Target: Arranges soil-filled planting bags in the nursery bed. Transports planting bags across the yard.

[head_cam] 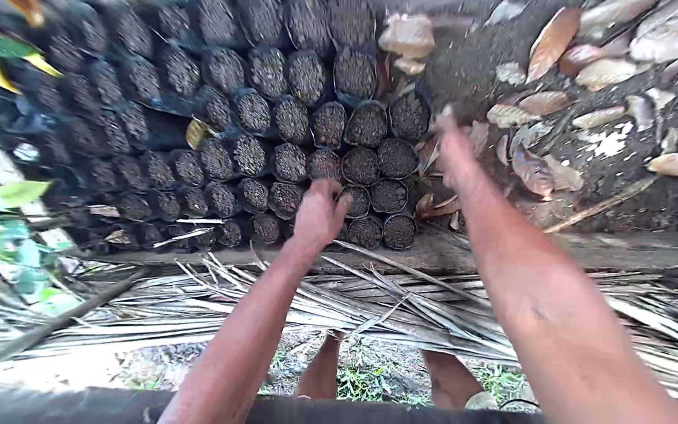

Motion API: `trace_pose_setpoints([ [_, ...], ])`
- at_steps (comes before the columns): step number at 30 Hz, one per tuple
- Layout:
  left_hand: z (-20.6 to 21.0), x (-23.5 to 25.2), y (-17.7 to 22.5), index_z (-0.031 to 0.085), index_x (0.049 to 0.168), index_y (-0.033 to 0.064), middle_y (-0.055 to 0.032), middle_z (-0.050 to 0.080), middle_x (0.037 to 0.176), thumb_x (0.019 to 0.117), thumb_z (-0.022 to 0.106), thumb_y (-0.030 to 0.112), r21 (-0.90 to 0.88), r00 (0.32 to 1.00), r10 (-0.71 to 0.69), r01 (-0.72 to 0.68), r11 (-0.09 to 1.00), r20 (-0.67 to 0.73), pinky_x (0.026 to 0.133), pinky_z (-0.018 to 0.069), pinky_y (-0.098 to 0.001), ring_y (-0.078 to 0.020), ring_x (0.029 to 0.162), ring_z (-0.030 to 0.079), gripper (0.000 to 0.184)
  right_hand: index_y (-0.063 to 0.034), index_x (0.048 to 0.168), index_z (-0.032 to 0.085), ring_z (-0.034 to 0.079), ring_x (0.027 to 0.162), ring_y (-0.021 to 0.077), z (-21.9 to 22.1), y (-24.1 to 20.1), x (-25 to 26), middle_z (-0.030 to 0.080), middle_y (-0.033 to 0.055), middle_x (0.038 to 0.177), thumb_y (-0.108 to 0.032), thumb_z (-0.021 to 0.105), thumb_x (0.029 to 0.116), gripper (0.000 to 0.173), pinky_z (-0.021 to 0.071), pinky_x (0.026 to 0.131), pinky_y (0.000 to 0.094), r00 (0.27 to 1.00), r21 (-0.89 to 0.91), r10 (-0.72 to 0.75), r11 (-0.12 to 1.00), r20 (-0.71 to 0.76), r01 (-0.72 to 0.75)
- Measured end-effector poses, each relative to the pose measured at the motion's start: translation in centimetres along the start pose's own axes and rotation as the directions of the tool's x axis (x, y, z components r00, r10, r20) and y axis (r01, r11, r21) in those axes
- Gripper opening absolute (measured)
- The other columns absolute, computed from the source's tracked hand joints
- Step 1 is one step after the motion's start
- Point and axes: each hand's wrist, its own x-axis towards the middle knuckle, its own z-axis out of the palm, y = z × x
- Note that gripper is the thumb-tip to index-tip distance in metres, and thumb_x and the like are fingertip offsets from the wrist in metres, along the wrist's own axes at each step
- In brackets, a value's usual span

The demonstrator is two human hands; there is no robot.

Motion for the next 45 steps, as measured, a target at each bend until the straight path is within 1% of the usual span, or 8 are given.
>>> trace_pose_setpoints([
  [3, 3.6, -5.0, -3.4, 0.065, 0.127, 0.0083, -0.0180, 0.065, 0.127, 0.1015, 0.064, 0.037, 0.007, 0.963, 0.232, -0.233, 0.972, -0.135, 0.088, 0.0594, -0.0579, -0.0320, 0.101, 0.070, 0.039, -0.0118, 0.147, 0.053, 0.056, 0.132, 0.0343, -2.4, 0.6, -8.0, 0.058, 0.0181, 0.144, -0.073, 0.037, 0.1002, 0.079, 0.0480, 0.104, 0.0646, 0.994, -0.069, 0.058, 0.996, 0.091, -0.052],
  [13, -1.0, -36.7, -4.0, 0.073, 0.122, 0.0115, -0.0019, 0.073, 0.123, 0.1069, 0.054, 0.026, -0.313, 0.893, 0.361, -0.435, 0.844, -0.267, 0.105, 0.0558, -0.0365, -0.0097, 0.115, 0.068, 0.028, -0.0110, 0.135, 0.067, 0.063, 0.123, 0.0351, -12.8, -0.3, -34.1, 0.067, 0.0199, 0.130, -0.048, 0.047, 0.1071, 0.050, 0.0473, 0.105, 0.0616, 0.981, -0.544, -0.041, 0.828, 0.189, 0.139],
  [20, 0.3, -55.7, -22.0, 0.069, 0.128, 0.0098, -0.0133, 0.073, 0.120, 0.1068, 0.054, 0.036, -0.480, 0.972, -0.227, 0.171, 0.860, -0.060, 0.100, 0.0559, -0.0547, -0.0277, 0.109, 0.072, 0.037, -0.0100, 0.135, 0.066, 0.064, 0.122, 0.0357, -13.9, -0.8, -56.5, 0.068, 0.0191, 0.130, -0.041, 0.047, 0.1084, 0.045, 0.0477, 0.106, 0.0605, 0.958, -0.769, 0.037, 0.605, 0.286, 0.206],
  [25, 7.9, -70.4, -35.1, 0.069, 0.126, 0.0026, -0.0300, 0.067, 0.125, 0.1062, 0.052, 0.039, -0.569, 0.614, -0.787, 0.631, 0.527, -0.049, 0.100, 0.0476, -0.0705, -0.0492, 0.120, 0.063, 0.045, -0.0122, 0.131, 0.069, 0.063, 0.124, 0.0316, -10.0, 1.1, -64.5, 0.068, 0.0165, 0.130, -0.045, 0.051, 0.1063, 0.045, 0.0473, 0.108, 0.0577, 0.886, -0.749, 0.117, 0.589, 0.449, 0.302],
  [28, 14.8, -77.8, -37.4, 0.069, 0.123, -0.0006, -0.0294, 0.068, 0.121, 0.1049, 0.056, 0.041, -0.773, 0.463, -0.886, 0.565, 0.288, 0.008, 0.096, 0.0510, -0.0684, -0.0472, 0.114, 0.065, 0.047, -0.0152, 0.133, 0.069, 0.063, 0.126, 0.0311, -8.0, 0.9, -66.2, 0.068, 0.0151, 0.132, -0.050, 0.050, 0.1055, 0.048, 0.0467, 0.109, 0.0576, 0.783, -0.771, 0.202, 0.433, 0.588, 0.467],
  [35, 27.6, -86.6, -24.8, 0.061, 0.129, -0.0032, -0.0205, 0.072, 0.115, 0.1086, 0.051, 0.022, -0.968, 0.493, -0.847, -0.039, -0.248, 0.197, 0.083, 0.0612, -0.0512, -0.0320, 0.097, 0.073, 0.034, -0.0067, 0.136, 0.064, 0.062, 0.124, 0.0388, -6.0, -2.4, -65.5, 0.064, 0.0230, 0.134, -0.045, 0.051, 0.1063, 0.050, 0.0481, 0.105, 0.0614, 0.805, -0.786, 0.100, 0.315, 0.585, 0.532],
  [40, 37.9, -88.8, -17.3, 0.064, 0.126, 0.0033, -0.0191, 0.072, 0.109, 0.0992, 0.065, 0.050, -0.971, 0.577, -0.786, 0.204, -0.128, 0.225, 0.089, 0.0572, -0.0550, -0.0327, 0.096, 0.071, 0.054, -0.0093, 0.140, 0.060, 0.065, 0.118, 0.0368, -5.5, -1.4, -67.0, 0.065, 0.0198, 0.133, -0.047, 0.048, 0.1077, 0.051, 0.0532, 0.095, 0.0617, 0.785, -0.736, 0.076, 0.415, 0.614, 0.535],
  [45, 43.9, -91.2, -13.1, 0.067, 0.125, 0.0021, -0.0196, 0.071, 0.114, 0.1034, 0.061, 0.044, -0.907, 0.597, -0.692, 0.169, -0.386, 0.406, 0.091, 0.0565, -0.0523, -0.0315, 0.100, 0.070, 0.048, -0.0075, 0.142, 0.057, 0.062, 0.121, 0.0374, -5.2, 1.4, -69.0, 0.063, 0.0189, 0.135, -0.041, 0.053, 0.1069, 0.049, 0.0510, 0.095, 0.0612, 0.800, -0.818, 0.227, 0.324, 0.555, 0.475],
])
